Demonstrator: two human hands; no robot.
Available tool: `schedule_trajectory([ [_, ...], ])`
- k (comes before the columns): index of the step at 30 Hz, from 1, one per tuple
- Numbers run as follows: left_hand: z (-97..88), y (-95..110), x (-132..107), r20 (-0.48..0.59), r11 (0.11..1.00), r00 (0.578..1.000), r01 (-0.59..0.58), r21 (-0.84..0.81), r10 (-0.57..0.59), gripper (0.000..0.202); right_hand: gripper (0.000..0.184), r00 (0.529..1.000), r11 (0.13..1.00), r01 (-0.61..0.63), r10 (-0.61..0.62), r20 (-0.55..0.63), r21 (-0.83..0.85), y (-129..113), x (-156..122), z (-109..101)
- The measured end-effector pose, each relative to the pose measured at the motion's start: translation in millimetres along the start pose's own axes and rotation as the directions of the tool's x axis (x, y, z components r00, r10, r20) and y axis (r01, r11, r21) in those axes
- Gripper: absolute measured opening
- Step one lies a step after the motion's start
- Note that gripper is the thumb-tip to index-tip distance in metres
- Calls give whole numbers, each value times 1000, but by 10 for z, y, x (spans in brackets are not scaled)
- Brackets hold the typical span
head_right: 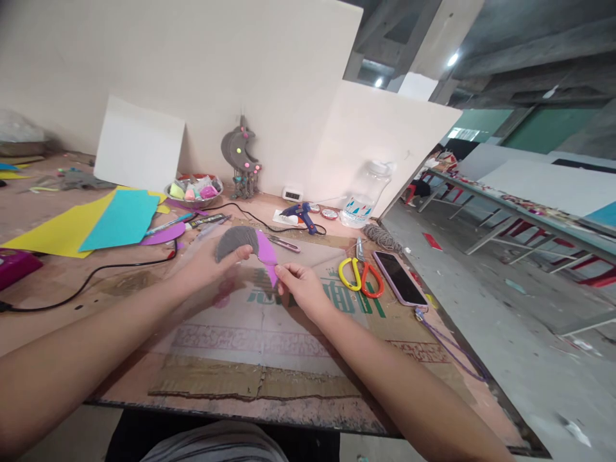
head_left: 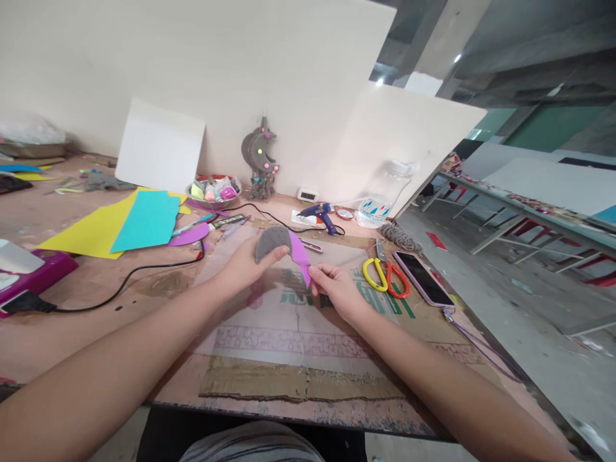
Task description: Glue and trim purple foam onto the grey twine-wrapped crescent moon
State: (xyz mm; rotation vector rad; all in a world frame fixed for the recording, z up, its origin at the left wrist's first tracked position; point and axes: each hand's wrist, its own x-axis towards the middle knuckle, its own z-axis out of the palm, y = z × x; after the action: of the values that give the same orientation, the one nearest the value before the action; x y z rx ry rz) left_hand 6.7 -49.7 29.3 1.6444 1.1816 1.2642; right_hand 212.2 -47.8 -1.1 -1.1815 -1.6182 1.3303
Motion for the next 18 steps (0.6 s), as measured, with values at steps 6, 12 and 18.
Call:
schedule_trajectory([
  [6, -47, -9, 86, -151, 989, 982, 97, -114, -114, 37, 40, 991, 978, 122, -130, -37, -170, -61, -72, 44],
  [12, -64, -104, 116, -56, 988, 987, 154, 20, -153, 39, 26, 954, 971, 194, -220, -205, -139, -29, -18, -4],
  [18, 10, -86, 34, 131, 980, 972, 199, 2, -198, 31, 40, 986, 979, 140, -152, -71, -150, -9, 1, 19],
])
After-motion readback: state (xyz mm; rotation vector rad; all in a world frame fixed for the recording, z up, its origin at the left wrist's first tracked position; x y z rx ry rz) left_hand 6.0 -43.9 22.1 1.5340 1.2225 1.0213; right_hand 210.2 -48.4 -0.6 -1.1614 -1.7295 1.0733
